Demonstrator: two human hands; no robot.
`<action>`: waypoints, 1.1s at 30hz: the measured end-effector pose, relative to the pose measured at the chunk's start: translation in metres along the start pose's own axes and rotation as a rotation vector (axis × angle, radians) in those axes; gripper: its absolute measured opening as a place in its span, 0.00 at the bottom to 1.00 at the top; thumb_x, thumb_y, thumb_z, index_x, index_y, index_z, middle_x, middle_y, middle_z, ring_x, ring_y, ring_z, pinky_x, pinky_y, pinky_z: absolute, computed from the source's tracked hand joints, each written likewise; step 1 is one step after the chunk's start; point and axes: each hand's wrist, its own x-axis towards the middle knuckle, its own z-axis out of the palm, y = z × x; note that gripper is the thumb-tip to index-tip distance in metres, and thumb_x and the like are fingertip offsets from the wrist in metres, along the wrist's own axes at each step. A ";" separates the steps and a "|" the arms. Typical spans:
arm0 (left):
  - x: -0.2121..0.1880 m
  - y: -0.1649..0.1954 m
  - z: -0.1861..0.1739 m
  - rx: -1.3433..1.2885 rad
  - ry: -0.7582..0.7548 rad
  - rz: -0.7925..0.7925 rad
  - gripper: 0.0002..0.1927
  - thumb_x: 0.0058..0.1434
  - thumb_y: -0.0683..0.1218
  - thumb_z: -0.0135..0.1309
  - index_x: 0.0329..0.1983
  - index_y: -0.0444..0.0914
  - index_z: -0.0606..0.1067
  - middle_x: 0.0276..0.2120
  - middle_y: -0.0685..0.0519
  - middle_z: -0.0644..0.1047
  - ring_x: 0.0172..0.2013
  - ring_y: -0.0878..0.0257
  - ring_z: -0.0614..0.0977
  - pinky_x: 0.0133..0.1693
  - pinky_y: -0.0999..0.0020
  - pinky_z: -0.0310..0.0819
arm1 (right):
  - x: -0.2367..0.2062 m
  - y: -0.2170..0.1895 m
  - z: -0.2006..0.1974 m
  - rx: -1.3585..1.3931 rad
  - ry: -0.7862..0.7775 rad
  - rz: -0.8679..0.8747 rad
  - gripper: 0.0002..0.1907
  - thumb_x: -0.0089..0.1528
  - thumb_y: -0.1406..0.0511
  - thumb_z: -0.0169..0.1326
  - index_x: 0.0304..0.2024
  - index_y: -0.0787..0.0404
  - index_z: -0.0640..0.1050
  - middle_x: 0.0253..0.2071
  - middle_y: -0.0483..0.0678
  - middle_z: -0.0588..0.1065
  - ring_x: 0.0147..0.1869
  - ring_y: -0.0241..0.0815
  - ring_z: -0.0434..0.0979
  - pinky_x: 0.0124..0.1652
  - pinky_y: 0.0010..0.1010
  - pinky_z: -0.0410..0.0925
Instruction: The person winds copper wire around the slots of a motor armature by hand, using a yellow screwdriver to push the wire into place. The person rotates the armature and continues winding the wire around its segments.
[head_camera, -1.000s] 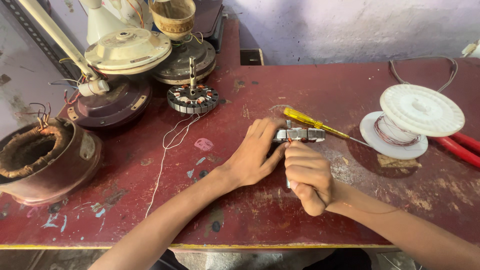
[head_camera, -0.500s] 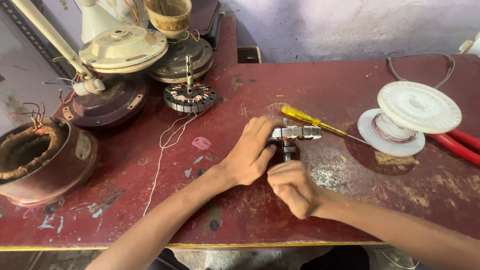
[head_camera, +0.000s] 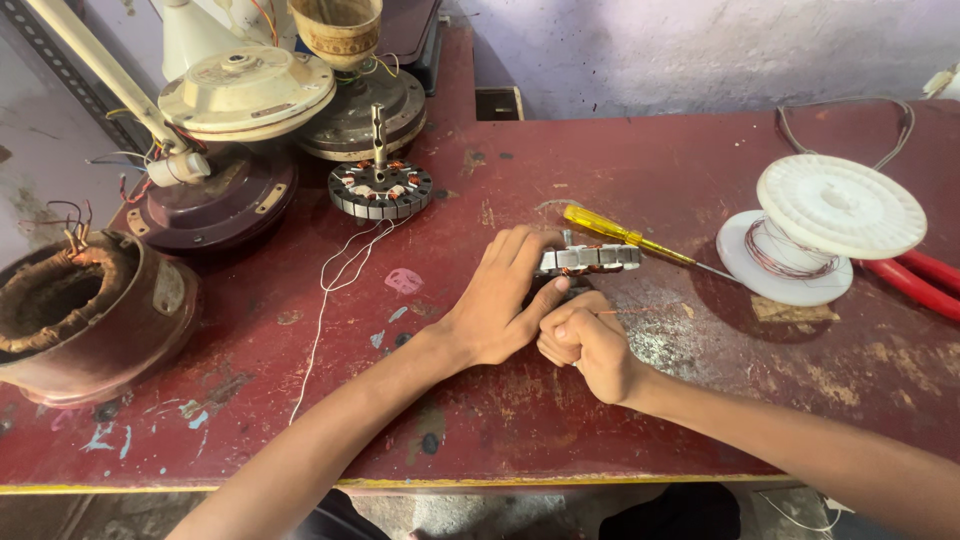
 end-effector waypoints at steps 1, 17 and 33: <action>0.000 -0.001 0.000 0.003 0.011 0.007 0.22 0.70 0.48 0.50 0.62 0.33 0.65 0.49 0.42 0.70 0.52 0.45 0.70 0.56 0.53 0.64 | 0.001 0.000 0.000 0.031 -0.004 0.008 0.18 0.58 0.68 0.39 0.14 0.57 0.52 0.13 0.41 0.50 0.18 0.33 0.44 0.22 0.32 0.46; -0.001 -0.002 0.004 0.054 -0.015 -0.058 0.29 0.59 0.46 0.58 0.61 0.33 0.65 0.50 0.41 0.70 0.53 0.44 0.70 0.57 0.52 0.64 | -0.010 0.016 0.000 -0.456 -0.086 -0.215 0.18 0.57 0.64 0.42 0.14 0.55 0.56 0.14 0.40 0.54 0.18 0.33 0.47 0.22 0.30 0.45; -0.003 -0.001 0.004 0.025 0.003 -0.043 0.33 0.50 0.42 0.53 0.62 0.34 0.65 0.50 0.39 0.69 0.53 0.43 0.69 0.58 0.51 0.63 | -0.004 -0.023 0.033 -1.039 -0.295 -0.642 0.20 0.59 0.71 0.58 0.16 0.59 0.64 0.15 0.46 0.61 0.17 0.46 0.60 0.21 0.38 0.54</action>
